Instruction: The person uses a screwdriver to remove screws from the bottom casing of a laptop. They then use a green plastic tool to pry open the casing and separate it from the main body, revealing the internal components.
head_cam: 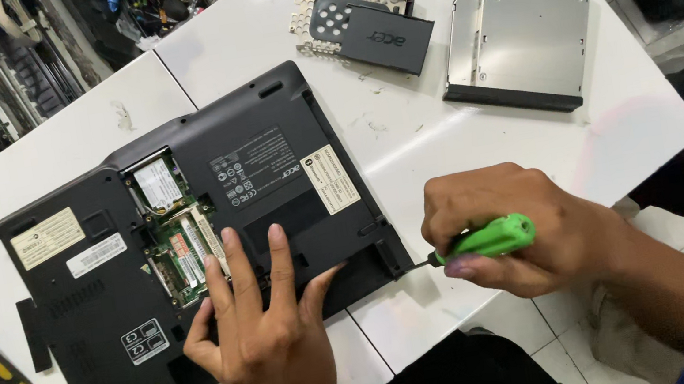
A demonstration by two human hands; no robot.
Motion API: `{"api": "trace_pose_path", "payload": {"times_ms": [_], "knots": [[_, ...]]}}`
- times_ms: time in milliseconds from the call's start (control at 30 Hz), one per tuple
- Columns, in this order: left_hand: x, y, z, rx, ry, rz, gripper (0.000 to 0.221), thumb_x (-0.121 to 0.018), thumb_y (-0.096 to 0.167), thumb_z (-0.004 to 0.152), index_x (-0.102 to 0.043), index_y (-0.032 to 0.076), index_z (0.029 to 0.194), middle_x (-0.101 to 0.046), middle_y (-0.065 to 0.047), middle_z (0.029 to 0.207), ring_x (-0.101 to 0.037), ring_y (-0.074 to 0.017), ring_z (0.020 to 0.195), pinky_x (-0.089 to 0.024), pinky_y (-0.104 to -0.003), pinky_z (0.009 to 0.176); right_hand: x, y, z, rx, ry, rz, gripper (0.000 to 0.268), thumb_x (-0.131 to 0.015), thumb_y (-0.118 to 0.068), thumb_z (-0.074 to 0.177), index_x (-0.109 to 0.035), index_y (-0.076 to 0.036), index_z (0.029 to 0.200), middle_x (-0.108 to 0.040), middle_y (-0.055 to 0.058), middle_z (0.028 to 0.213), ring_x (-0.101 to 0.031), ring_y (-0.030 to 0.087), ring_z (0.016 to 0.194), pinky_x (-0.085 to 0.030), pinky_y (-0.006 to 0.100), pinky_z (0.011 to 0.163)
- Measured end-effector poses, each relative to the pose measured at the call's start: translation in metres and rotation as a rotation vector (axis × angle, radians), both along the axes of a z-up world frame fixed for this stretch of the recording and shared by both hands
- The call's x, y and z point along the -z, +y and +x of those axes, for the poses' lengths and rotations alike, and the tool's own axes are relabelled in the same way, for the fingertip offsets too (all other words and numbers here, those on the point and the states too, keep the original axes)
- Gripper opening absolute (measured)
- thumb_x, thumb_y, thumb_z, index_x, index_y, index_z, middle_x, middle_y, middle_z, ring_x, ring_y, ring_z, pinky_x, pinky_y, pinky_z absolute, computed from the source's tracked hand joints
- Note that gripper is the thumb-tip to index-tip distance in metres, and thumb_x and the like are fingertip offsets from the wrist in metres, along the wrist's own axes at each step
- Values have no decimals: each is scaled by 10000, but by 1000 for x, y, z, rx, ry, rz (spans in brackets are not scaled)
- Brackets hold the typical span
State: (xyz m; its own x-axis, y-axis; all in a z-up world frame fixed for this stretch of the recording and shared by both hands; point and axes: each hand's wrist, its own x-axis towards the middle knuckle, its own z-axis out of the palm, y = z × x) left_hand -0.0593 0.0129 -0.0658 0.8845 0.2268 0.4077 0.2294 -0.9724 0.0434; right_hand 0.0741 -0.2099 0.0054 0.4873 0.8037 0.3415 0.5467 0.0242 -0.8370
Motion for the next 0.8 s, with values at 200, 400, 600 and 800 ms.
{"api": "trace_pose_path", "payload": {"times_ms": [200, 400, 600, 800], "knots": [[0, 3, 3, 4, -26, -2, 578, -755, 656, 937, -813, 259, 1352, -731, -153, 1490, -720, -372, 1356, -450, -466, 995, 7, 6, 7, -19, 18, -89, 218, -541, -260, 1066, -601, -74, 970, -611, 70, 851, -585, 239, 716, -491, 337, 666], [-1, 4, 3, -4, 3, 6, 567, -755, 659, 939, -795, 283, 1362, -716, -141, 1511, -714, -363, 1357, -440, -467, 1004, -13, 16, 9, -143, -73, -152, 183, -570, -200, 1067, -569, -58, 953, -595, 85, 856, -550, 265, 720, -477, 370, 642], [-2, 4, 3, 1, 1, -20, 580, -770, 645, 939, -792, 258, 1371, -698, -149, 1527, -696, -381, 1377, -418, -477, 999, -25, 25, 4, -241, -168, -286, 156, -585, -171, 1115, -544, -58, 1016, -527, 73, 879, -462, 265, 744, -408, 407, 630], [-38, 16, 0, 183, -22, -311, 429, -835, 314, 842, -809, 245, 1264, -724, -113, 1463, -667, -484, 1362, -451, -557, 997, -15, 40, -24, -60, -301, -210, 320, -540, -212, 1135, -511, -47, 861, -479, 87, 786, -440, 267, 686, -359, 412, 570]]}}
